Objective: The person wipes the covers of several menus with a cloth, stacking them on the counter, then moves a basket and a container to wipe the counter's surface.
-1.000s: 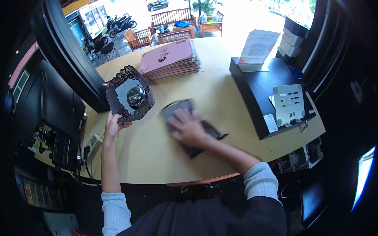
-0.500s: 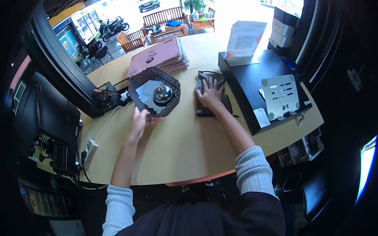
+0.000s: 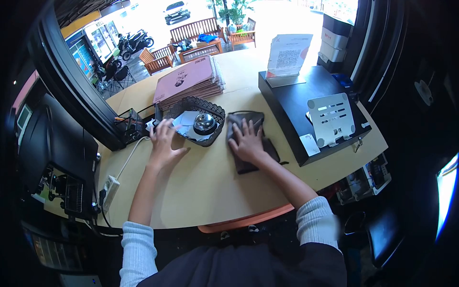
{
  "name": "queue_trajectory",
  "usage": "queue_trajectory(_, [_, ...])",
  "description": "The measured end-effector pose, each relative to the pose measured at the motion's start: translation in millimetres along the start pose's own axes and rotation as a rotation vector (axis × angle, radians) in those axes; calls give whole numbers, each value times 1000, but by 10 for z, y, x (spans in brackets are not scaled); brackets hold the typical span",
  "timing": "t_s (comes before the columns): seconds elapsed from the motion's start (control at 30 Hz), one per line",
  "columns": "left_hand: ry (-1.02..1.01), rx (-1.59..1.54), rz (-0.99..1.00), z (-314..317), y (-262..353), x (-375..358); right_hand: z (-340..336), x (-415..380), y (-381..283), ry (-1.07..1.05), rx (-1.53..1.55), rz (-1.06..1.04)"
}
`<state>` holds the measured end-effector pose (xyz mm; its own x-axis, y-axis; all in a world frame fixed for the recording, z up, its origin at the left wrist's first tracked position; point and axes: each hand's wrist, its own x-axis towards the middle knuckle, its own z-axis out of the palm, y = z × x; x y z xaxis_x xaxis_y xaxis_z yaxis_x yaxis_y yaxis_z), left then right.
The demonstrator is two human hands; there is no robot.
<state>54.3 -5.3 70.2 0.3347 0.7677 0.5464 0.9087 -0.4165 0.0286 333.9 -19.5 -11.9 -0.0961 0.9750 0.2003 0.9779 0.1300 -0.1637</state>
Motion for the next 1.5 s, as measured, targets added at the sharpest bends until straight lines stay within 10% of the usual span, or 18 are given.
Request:
queue_trajectory(0.27, [-25, -329, 347, 191, 13, 22, 7, 59, -144, 83, 90, -256])
queue_trajectory(0.67, [113, -253, 293, 179, 475, 234, 126, 977, 249, 32, -1, 454])
queue_trajectory(1.17, [153, -166, 314, 1044, 1555, 940, -139, -1120, 285, 192, -49, 198])
queue_trajectory(1.5, [73, -242, 265, 961, 1692, 809, -92, -438, 384, 108, 81, 158])
